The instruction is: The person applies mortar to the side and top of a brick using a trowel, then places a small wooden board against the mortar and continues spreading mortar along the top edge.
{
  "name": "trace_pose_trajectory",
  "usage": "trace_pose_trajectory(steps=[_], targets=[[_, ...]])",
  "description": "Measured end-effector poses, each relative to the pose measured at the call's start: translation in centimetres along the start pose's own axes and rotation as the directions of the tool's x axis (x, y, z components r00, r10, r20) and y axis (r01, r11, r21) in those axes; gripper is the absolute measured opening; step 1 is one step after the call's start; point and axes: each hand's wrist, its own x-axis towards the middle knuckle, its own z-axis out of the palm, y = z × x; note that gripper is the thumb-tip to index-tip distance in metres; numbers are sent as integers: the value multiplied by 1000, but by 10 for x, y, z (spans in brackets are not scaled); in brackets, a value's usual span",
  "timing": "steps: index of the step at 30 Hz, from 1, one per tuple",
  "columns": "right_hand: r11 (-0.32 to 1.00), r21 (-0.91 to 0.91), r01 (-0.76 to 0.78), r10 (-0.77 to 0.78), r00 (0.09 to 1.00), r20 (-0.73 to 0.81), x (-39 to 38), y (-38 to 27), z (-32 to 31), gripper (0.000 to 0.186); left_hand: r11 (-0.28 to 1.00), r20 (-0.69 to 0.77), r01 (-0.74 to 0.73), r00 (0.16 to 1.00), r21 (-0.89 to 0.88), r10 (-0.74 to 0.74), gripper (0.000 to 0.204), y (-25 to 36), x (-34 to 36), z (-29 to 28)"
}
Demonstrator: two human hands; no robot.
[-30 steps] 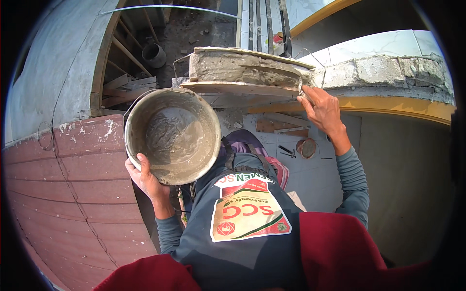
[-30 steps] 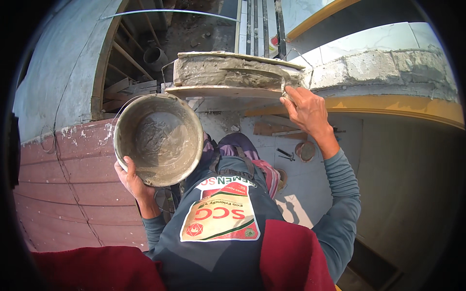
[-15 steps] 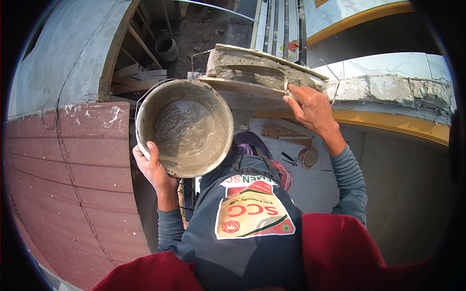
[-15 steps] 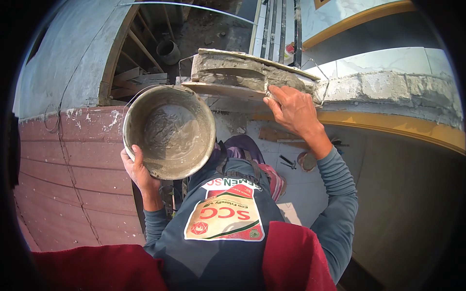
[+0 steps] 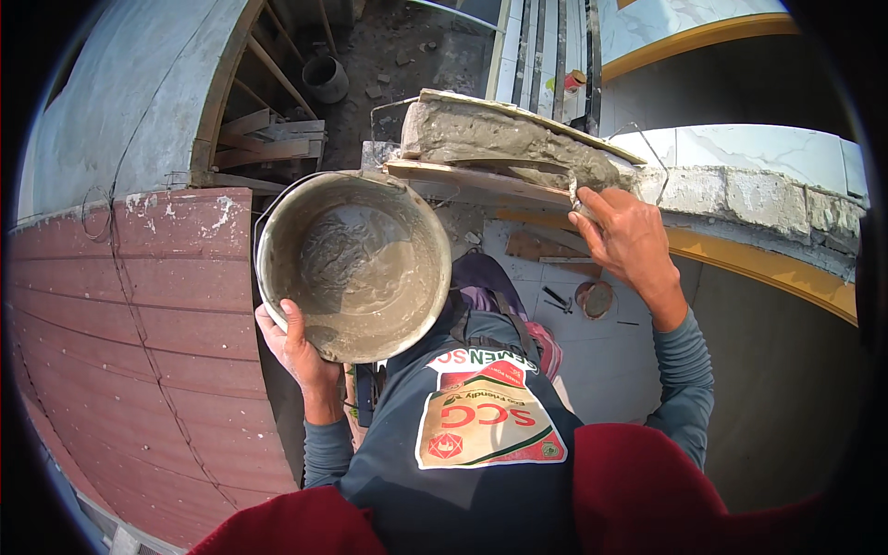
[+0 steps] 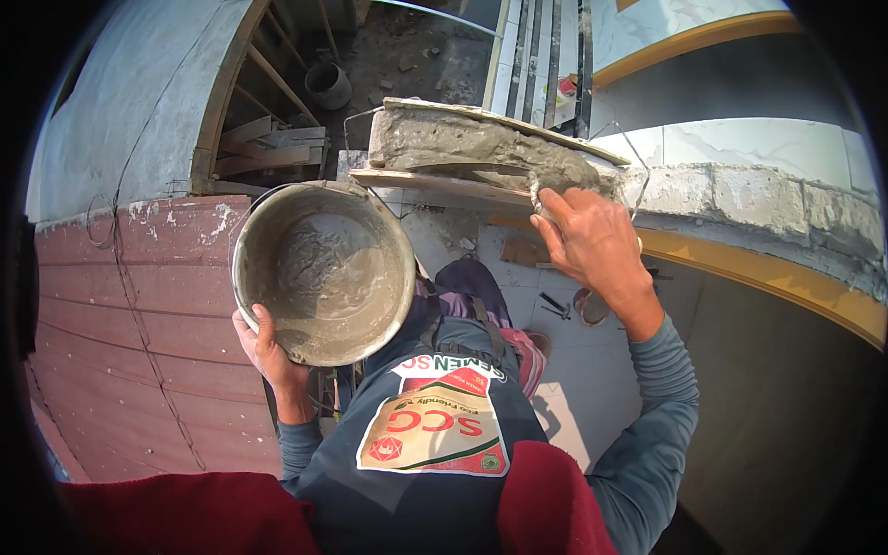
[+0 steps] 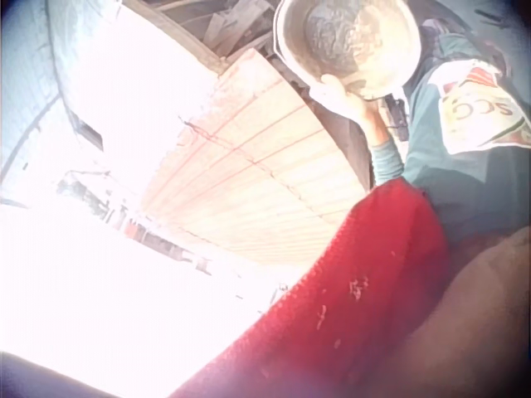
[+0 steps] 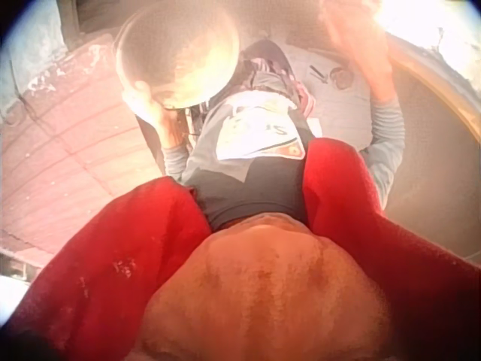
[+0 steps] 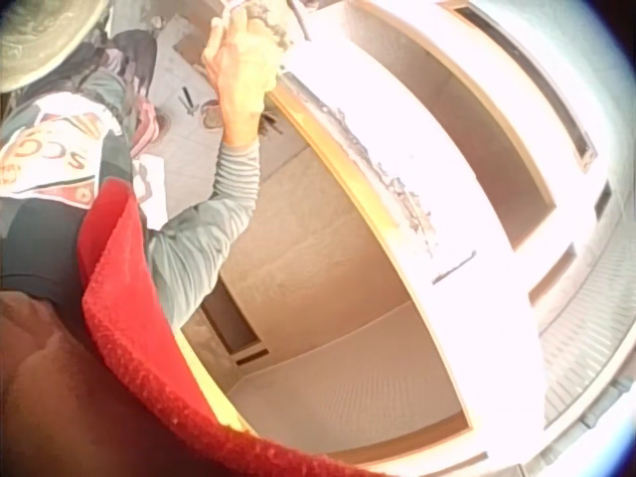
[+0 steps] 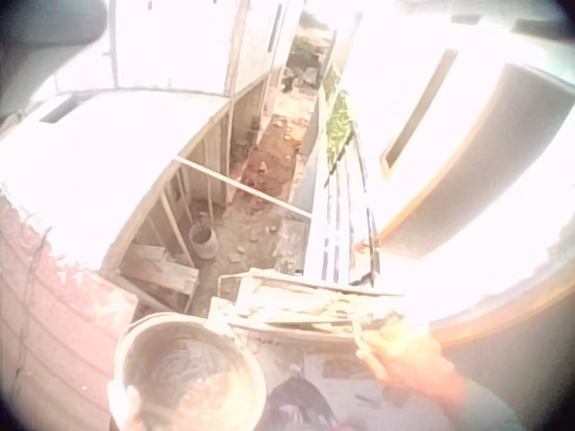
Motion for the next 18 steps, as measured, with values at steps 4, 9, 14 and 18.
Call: trace_pose_trajectory(steps=[4, 9, 14, 18], targets=[[998, 43, 55, -55, 998, -7, 17, -13, 4, 27, 999, -2, 10, 1000, 35, -10, 29, 3, 0, -1], [991, 128, 29, -30, 1000, 7, 19, -11, -13, 30, 998, -42, 55, 998, 39, -53, 34, 11, -5, 3], [992, 117, -56, 49, 997, 65, 12, -6, -18, 32, 997, -45, 62, 997, 53, -60, 32, 16, -7, 8], [985, 171, -9, -5, 996, 84, 21, -15, -11, 33, 998, -42, 52, 998, 42, -50, 34, 14, -6, 4]])
